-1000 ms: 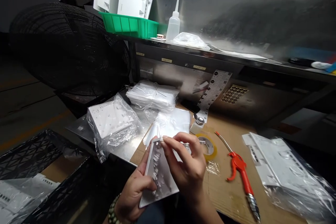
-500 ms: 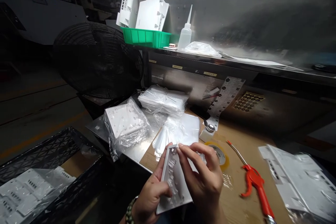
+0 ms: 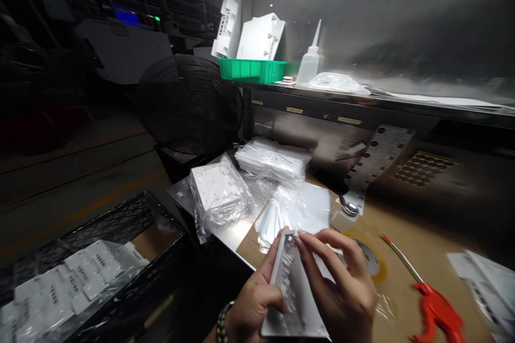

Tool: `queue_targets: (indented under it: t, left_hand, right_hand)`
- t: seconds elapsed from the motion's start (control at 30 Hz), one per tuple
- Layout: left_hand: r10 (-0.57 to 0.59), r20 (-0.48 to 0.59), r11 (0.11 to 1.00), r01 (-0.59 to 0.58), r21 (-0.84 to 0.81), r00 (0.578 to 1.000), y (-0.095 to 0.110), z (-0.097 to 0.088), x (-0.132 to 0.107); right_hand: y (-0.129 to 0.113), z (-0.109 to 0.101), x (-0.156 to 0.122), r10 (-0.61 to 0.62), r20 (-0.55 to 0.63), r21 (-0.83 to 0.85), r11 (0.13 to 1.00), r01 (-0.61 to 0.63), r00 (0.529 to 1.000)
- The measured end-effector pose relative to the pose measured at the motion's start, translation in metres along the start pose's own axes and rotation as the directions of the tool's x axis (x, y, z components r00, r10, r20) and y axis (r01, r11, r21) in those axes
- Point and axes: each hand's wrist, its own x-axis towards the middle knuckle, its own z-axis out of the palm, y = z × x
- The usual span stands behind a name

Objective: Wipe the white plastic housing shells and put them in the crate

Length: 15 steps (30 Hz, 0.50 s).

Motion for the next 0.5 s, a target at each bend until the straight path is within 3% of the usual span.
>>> queue_targets:
  t: [0.2,0.4,0.5]
  left_hand:
    - [0.025,-0.022,0.99,-0.022,0.142,0.999,0.001,-0.007,-0.001]
    - [0.032,0.119,0.986,-0.051,0.16,0.992,-0.003,-0.016,0.009]
    - [0.02,0.111,0.985,-0.039,0.169,0.994,-0.002,-0.012,0.012]
  right_hand:
    - [0.003,-0.002,-0.003,0.008,0.018,-0.056,0.998,-0.007,1.0]
    - [0.002,-0.006,-0.006,-0.015,0.057,-0.09,0.996,0.02,0.998]
    - [0.012,-0.013,-0.01,-0.041,0.097,-0.092,0.994,0.05,0.994]
